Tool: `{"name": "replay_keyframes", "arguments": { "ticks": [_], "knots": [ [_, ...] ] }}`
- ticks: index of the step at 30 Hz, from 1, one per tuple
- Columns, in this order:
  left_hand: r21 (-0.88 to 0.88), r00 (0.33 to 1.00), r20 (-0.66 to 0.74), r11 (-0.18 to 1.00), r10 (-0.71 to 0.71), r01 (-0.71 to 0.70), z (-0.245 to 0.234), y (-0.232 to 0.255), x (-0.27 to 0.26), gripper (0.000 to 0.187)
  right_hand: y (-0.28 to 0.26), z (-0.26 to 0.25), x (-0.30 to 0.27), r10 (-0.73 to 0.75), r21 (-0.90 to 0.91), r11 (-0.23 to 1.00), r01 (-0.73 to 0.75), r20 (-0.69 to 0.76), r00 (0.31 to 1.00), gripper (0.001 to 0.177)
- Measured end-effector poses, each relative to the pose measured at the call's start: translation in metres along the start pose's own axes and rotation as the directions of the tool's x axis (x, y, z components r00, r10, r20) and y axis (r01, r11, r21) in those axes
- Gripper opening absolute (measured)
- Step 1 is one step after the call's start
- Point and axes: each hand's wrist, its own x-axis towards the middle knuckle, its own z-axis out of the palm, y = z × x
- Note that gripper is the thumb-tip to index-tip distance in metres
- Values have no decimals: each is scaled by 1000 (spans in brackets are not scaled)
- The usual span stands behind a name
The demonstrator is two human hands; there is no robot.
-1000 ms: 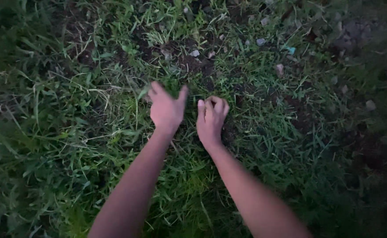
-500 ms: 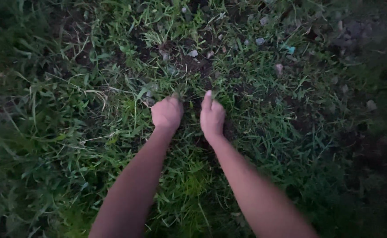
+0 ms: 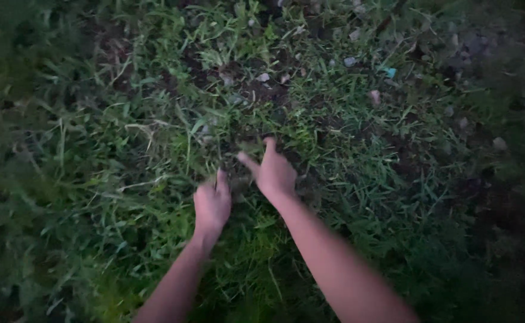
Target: Pulling out weeds from the ground near a fence.
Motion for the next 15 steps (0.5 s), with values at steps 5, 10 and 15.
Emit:
{"name": "replay_keyframes", "arguments": {
  "ticks": [5, 10, 15],
  "knots": [
    [-93, 996, 80, 994, -51, 58, -43, -40, -36, 62, 26, 47, 45, -22, 1, 1000, 22, -43, 999, 50],
    [-133, 1000, -6, 991, 0, -1, -67, -21, -15, 53, 51, 25, 18, -345, 185, 906, 380, -197, 918, 47],
    [69, 952, -230, 980, 200, -189, -80, 18, 35, 52, 84, -7, 41, -41, 210, 972, 100, -267, 963, 49]
  ]
}}
